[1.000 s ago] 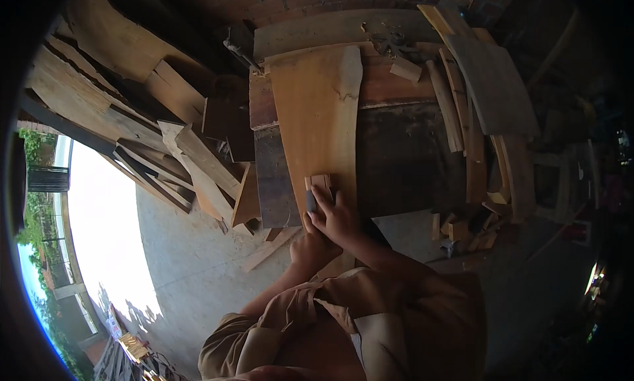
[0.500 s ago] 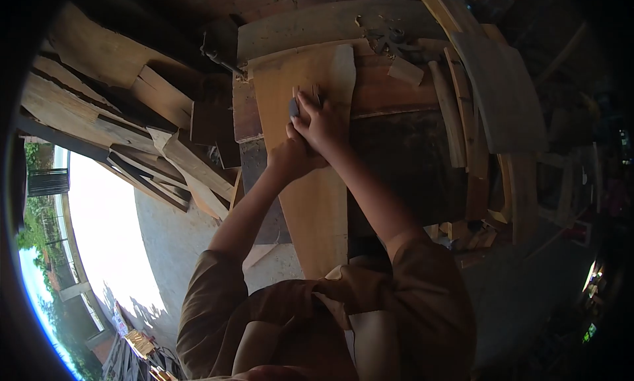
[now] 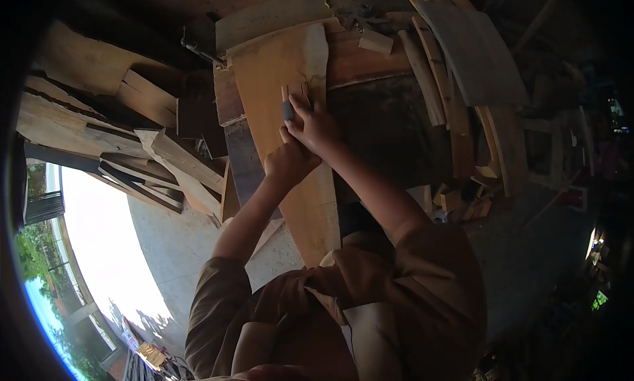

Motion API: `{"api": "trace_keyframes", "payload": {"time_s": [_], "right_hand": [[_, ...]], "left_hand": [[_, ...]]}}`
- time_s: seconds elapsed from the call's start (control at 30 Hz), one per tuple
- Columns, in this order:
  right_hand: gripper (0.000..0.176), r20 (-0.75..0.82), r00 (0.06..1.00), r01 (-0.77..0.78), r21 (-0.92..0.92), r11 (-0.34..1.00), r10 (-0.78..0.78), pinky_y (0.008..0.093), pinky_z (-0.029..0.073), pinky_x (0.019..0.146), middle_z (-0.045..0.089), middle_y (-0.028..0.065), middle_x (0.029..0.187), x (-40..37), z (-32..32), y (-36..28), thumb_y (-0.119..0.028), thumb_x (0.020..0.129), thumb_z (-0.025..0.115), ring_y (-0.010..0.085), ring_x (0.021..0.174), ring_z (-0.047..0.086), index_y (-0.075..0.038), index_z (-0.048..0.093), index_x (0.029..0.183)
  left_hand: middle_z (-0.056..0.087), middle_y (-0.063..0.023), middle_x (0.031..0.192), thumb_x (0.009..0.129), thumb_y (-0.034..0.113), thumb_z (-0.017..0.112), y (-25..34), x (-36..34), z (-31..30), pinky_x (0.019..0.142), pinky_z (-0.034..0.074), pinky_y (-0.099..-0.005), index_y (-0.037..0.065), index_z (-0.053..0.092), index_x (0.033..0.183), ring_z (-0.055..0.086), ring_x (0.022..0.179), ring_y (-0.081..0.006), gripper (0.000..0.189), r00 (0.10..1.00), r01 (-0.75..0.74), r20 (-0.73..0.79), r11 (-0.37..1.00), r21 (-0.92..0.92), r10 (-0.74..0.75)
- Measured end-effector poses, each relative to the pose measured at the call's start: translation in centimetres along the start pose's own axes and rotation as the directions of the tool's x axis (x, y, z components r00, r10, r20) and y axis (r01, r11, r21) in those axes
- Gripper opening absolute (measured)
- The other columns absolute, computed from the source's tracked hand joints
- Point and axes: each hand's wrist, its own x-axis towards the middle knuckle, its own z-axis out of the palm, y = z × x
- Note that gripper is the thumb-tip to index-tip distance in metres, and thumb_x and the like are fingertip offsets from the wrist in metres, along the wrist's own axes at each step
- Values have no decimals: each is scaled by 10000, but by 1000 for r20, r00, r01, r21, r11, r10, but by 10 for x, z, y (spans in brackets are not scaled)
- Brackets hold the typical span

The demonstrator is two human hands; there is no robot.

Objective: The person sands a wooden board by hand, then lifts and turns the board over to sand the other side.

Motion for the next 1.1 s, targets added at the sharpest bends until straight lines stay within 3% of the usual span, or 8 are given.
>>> {"api": "trace_keyframes", "payload": {"time_s": [0.13,0.23,0.4,0.5,0.7,0.8,0.9,1.1], "right_hand": [[637,-161,978,116,-97,989,-130,422,498,599,469,209,940,-147,22,11,-386,725,637,357,725,580,-253,399,1300],[632,-29,999,-30,-106,994,27,417,497,583,472,192,914,-147,14,8,-393,726,635,346,715,581,-268,399,1299],[591,-75,996,-60,-50,997,56,420,488,681,495,235,976,-9,-11,12,-388,746,620,387,823,577,-261,420,1287],[587,-196,980,7,-52,999,-17,412,461,792,498,267,1062,117,-16,34,-422,754,603,410,919,555,-252,424,1286],[618,-64,997,30,-145,989,-40,421,451,800,520,250,1053,277,-38,53,-510,760,543,383,961,547,-275,383,1309],[617,-56,998,6,-234,972,-20,433,458,790,510,251,1063,242,-46,46,-506,768,532,381,944,552,-308,348,1323],[618,-72,995,-82,-182,980,70,433,463,775,484,253,1057,164,-40,32,-459,778,548,390,936,550,-284,335,1332],[622,-95,994,26,-184,982,-45,416,481,543,459,194,891,-68,-2,14,-397,766,585,350,629,566,-261,351,1326]], "left_hand": [[486,-314,1119,612,532,608,-9,-118,94,389,484,-323,-164,257,1245,627,519,-209,1004,958,-177,-205,975,136,202],[532,-294,1059,607,555,612,-5,-115,91,409,491,-322,-173,200,1260,624,512,-211,1061,980,-175,-83,981,84,182],[616,-199,860,591,660,610,13,11,6,565,522,-348,-195,90,1260,653,712,-243,1203,992,-68,108,995,73,60],[619,-205,887,588,630,632,20,117,-49,685,508,-375,-200,170,1212,634,838,-279,1136,998,-67,10,997,46,67],[591,-252,962,647,608,554,8,302,-75,830,451,-383,-131,325,1159,607,910,-321,927,979,-143,-141,989,44,147],[591,-249,967,640,589,574,33,223,-99,808,465,-387,-140,326,1154,606,916,-318,925,997,-13,-80,1000,-1,13],[618,-217,902,633,562,605,27,161,-68,710,503,-387,-165,265,1181,630,841,-315,972,994,-82,-79,997,3,82],[631,-187,734,624,620,617,15,-48,34,541,517,-378,-153,103,1276,647,659,-292,1134,998,4,67,997,-71,1]]}}
